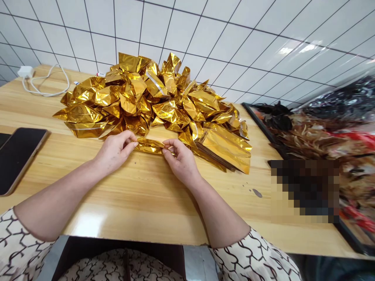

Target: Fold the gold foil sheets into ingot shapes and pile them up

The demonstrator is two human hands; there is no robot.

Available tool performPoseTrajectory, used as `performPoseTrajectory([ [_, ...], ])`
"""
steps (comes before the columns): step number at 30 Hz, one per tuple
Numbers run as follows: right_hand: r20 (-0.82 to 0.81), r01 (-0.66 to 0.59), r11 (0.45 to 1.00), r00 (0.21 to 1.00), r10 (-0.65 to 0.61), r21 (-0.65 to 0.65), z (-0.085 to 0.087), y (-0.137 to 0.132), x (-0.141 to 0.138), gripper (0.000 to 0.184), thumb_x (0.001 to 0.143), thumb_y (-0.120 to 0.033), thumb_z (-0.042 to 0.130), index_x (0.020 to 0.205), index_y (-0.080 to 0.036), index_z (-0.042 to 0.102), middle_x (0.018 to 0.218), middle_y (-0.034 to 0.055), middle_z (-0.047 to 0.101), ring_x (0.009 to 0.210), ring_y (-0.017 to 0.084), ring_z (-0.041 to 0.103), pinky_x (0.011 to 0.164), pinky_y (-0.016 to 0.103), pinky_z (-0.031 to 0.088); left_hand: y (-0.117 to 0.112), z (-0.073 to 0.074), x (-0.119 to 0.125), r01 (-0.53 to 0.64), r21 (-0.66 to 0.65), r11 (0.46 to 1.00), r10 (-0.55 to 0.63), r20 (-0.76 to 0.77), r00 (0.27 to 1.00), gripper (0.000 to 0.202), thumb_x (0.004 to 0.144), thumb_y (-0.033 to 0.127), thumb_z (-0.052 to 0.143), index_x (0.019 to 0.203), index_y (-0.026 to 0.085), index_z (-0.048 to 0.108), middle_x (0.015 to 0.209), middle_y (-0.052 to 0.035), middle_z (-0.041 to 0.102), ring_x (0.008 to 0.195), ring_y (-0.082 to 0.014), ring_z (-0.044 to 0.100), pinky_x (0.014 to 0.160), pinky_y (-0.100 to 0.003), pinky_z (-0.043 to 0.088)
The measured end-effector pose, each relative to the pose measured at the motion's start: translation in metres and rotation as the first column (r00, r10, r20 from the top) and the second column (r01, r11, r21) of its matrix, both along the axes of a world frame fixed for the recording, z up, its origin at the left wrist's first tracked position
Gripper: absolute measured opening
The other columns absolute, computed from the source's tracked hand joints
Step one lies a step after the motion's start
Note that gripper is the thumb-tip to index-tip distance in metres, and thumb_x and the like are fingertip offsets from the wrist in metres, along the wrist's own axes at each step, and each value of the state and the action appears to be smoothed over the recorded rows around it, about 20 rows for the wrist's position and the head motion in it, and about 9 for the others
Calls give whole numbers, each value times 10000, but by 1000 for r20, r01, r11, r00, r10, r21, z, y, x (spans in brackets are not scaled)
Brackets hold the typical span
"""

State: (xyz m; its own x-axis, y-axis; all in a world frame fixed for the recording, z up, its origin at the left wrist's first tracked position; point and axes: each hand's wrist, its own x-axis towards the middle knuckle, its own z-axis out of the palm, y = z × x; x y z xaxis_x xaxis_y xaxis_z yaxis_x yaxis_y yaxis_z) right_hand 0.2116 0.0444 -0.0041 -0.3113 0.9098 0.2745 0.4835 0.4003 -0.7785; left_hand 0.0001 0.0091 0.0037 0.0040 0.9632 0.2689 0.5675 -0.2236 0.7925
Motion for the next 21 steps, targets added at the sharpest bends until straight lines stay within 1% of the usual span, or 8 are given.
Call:
performPoseTrajectory([
  [3,-4,-32,996,999,32,-86,2,-1,-1,104,812,-259,486,888,-213,541,702,0,578,604,148,533,539,266,419,0,0,0,1,13,1000,-1,10,1000,141,792,328,527,781,205,594,621,27,611,574,-142,534,559,-256,390],
  [5,17,-46,994,999,48,-103,3,-2,-1,126,833,-259,460,920,-211,539,629,-31,538,542,135,482,518,259,386,0,-1,1,-4,14,1000,3,18,1000,150,789,335,523,768,204,593,605,29,599,555,-137,518,547,-255,381],
  [7,38,-47,995,998,51,-88,3,-3,0,140,839,-242,443,938,-210,536,590,-49,496,522,133,449,519,259,366,0,0,2,-9,14,1000,9,28,1000,157,785,340,521,753,201,587,591,33,586,537,-130,503,541,-255,373],
  [12,90,-71,997,993,73,-28,4,-5,-1,156,850,-217,415,959,-216,527,558,-64,433,521,147,432,532,267,352,-1,-1,4,-20,16,1000,19,65,998,152,776,332,527,699,203,550,557,46,547,511,-119,475,525,-252,347],
  [14,118,-88,996,989,90,-26,3,-5,-1,179,865,-222,400,989,-212,528,564,-59,445,527,156,448,539,272,360,-1,-2,4,-27,10,1000,26,84,996,149,771,326,532,687,202,541,550,47,538,505,-118,467,518,-252,341],
  [18,183,-108,994,978,104,14,1,-5,1,211,896,-246,390,1039,-220,543,629,-23,548,618,184,539,601,291,404,-1,-4,5,-25,-6,1000,26,108,994,126,760,302,547,684,202,537,552,45,546,513,-121,469,526,-254,348],
  [21,221,-104,994,971,93,38,0,-6,2,227,914,-266,382,1054,-221,555,674,3,603,655,199,572,621,304,420,-1,-4,6,-18,-13,1000,20,124,992,122,755,287,553,668,203,530,540,52,531,508,-117,460,523,-251,339],
])
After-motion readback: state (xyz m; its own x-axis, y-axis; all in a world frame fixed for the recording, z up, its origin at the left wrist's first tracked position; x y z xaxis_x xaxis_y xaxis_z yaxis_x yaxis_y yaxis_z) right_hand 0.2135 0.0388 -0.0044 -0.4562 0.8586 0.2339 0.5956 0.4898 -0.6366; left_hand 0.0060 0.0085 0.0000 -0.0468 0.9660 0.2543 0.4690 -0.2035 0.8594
